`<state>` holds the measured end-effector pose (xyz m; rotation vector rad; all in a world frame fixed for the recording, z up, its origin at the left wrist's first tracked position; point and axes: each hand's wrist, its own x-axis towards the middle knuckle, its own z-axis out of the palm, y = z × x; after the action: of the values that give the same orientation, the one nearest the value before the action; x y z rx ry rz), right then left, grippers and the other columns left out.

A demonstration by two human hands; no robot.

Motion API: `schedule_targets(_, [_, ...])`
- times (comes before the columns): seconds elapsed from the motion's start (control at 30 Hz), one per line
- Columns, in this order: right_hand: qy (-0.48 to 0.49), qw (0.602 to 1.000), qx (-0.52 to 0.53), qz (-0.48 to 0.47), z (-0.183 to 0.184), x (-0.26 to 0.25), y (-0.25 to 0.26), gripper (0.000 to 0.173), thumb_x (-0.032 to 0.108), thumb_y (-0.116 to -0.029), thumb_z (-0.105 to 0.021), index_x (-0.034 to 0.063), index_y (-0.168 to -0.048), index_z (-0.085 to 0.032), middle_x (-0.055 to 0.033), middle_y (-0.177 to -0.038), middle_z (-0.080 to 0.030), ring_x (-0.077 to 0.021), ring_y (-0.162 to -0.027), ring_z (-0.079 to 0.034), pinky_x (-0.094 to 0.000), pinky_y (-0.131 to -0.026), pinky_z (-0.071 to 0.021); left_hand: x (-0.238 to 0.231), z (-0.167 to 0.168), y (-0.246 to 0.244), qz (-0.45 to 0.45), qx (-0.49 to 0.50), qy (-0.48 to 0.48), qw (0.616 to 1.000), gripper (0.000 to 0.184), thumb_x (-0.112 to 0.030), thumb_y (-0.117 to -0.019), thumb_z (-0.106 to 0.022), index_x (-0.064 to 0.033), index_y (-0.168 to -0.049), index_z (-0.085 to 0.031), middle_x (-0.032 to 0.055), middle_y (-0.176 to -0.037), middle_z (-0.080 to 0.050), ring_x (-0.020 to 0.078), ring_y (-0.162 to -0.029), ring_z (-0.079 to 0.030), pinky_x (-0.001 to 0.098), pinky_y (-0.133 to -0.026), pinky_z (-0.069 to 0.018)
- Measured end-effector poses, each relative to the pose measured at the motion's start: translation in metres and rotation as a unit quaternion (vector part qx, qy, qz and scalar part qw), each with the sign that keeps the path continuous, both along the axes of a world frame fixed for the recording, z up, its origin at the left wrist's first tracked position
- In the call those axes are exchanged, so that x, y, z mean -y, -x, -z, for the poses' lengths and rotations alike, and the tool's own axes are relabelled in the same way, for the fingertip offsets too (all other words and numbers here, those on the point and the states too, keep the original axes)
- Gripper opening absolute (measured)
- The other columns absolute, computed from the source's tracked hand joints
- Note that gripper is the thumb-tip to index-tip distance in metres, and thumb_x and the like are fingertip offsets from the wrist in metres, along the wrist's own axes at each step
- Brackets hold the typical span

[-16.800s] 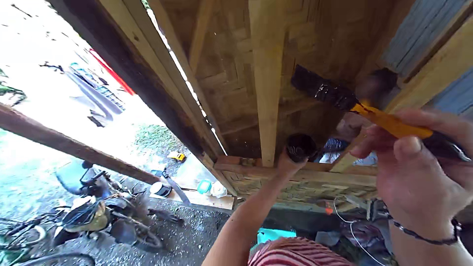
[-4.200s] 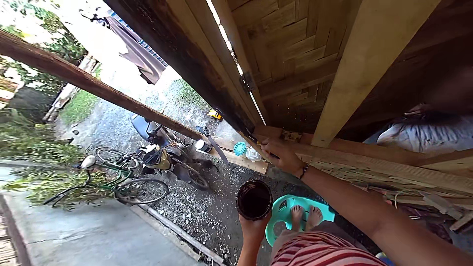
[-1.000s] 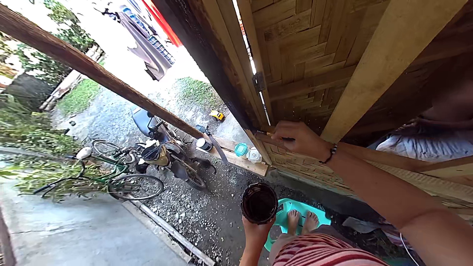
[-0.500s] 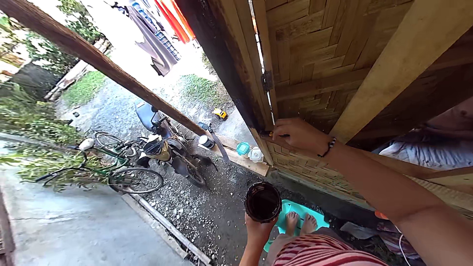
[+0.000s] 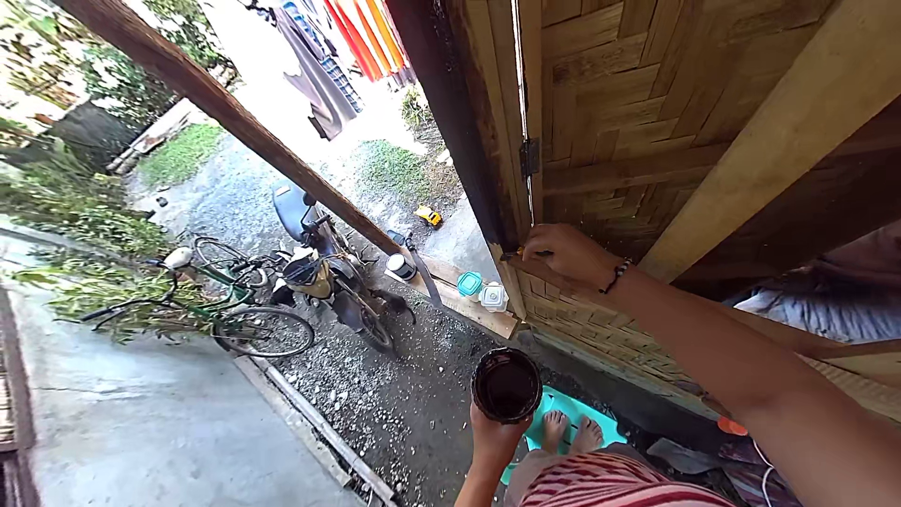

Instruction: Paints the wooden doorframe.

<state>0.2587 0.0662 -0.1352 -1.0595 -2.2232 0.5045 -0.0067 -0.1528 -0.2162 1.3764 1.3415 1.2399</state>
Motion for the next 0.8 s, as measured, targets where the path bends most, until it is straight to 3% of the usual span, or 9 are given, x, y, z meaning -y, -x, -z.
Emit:
schedule_targets(0.2, [0.003, 0.999, -0.031, -0.014, -0.012, 0.012, -0.009, 0.019, -0.007, -0.0898, -0.065, 0.0062, -0.093, -0.079, -0.0112, -0.100, -0.073, -0.0236, -0.096, -0.070, -0.0423, -0.089, -0.0576, 0.002, 0.002, 0.003, -0.007, -0.004, 0.000, 1.000, 0.087, -0.008, -0.0574, -0.096, 0.0136, -0.129, -0.051, 0.0122, -0.117, -0.071, 0.0104, -0.110, -0.069, 0.0282, -0.102, -0.0559])
schedule_targets(0.37, [0.032, 0.999, -0.013, 0.022, 0.000, -0.013, -0.010, 0.019, -0.007, -0.0930, -0.063, 0.0035, -0.094, -0.078, -0.0149, -0.099, -0.072, -0.0292, -0.101, -0.068, -0.0457, -0.095, -0.0538, 0.003, 0.002, 0.003, -0.003, -0.007, 0.004, 1.000, 0.091, -0.009, -0.0569, -0.096, 0.0136, -0.131, -0.049, 0.0130, -0.119, -0.070, 0.0106, -0.112, -0.068, 0.0282, -0.103, -0.0548])
schedule_targets(0.57, [0.041, 0.998, 0.046, 0.024, -0.013, -0.006, 0.003, 0.019, -0.007, -0.0917, -0.064, 0.0067, -0.093, -0.078, -0.0120, -0.099, -0.072, -0.0279, -0.098, -0.069, -0.0475, -0.091, -0.0558, 0.003, 0.002, 0.001, 0.001, 0.002, -0.001, 1.000, 0.089, -0.008, -0.0584, -0.095, 0.0139, -0.131, -0.049, 0.0129, -0.119, -0.070, 0.0105, -0.111, -0.068, 0.0290, -0.103, -0.0555])
schedule_targets(0.8, [0.038, 0.999, -0.002, 0.016, -0.021, 0.000, 0.004, 0.017, -0.005, -0.0925, -0.065, 0.0058, -0.095, -0.078, -0.0119, -0.096, -0.072, -0.0261, -0.095, -0.069, -0.0443, -0.089, -0.0560, 0.002, 0.003, -0.001, 0.001, -0.001, 0.001, 1.000, 0.091, -0.008, -0.0580, -0.095, 0.0139, -0.133, -0.048, 0.0134, -0.120, -0.070, 0.0112, -0.112, -0.068, 0.0290, -0.103, -0.0553])
